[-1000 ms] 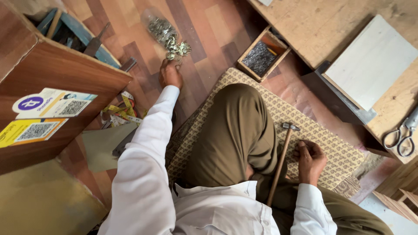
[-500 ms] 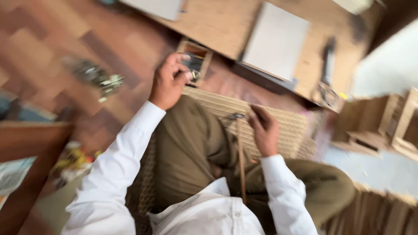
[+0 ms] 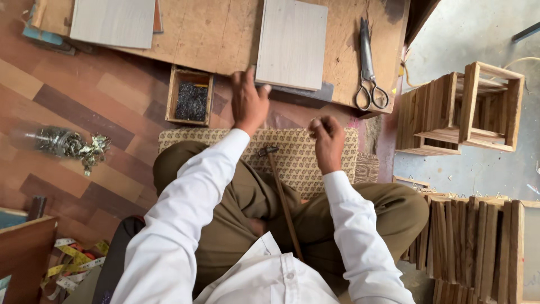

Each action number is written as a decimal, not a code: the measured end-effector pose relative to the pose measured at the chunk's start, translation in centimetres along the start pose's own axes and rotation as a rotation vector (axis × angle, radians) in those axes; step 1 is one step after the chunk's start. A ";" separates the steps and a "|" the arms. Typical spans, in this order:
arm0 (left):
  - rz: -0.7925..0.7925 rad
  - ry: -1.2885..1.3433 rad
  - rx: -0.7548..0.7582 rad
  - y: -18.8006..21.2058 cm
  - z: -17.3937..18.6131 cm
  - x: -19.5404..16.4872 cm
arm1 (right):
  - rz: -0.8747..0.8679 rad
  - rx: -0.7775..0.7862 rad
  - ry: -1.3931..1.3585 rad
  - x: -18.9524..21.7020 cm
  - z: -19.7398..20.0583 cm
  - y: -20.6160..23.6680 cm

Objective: The person sits on the floor and assembles small wooden frames by hammering nails into a rectangular wooden board. They repeatedly pick up nails, position them, and strike them with a hammer, occasionally adjusting the board or using scissors to trim a wire.

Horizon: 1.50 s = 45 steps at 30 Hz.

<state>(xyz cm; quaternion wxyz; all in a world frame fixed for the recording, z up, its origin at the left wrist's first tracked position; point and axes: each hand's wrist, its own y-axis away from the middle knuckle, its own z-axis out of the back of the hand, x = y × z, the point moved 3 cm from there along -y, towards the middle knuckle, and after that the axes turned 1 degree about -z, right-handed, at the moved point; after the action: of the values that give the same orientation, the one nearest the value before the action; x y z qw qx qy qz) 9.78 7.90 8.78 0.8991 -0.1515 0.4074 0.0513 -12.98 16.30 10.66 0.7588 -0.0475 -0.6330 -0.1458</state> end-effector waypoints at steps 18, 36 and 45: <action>0.870 1.465 0.173 5.2 -3.7 2.1 | -0.202 -0.144 -0.289 -2.3 -0.6 -0.2; 0.726 1.560 0.382 5.5 -4.9 1.3 | -0.224 0.013 -0.681 -2.0 -6.9 -0.8; 0.735 1.526 0.346 5.7 -5.6 1.6 | -0.353 -0.140 -0.786 -2.4 -7.4 -0.3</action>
<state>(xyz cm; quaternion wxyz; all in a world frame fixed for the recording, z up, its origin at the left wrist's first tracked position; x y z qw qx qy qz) 5.61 11.49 2.78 0.3165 0.1358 0.9251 0.1603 -6.40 14.49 6.83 0.4185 -0.0416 -0.8608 -0.2866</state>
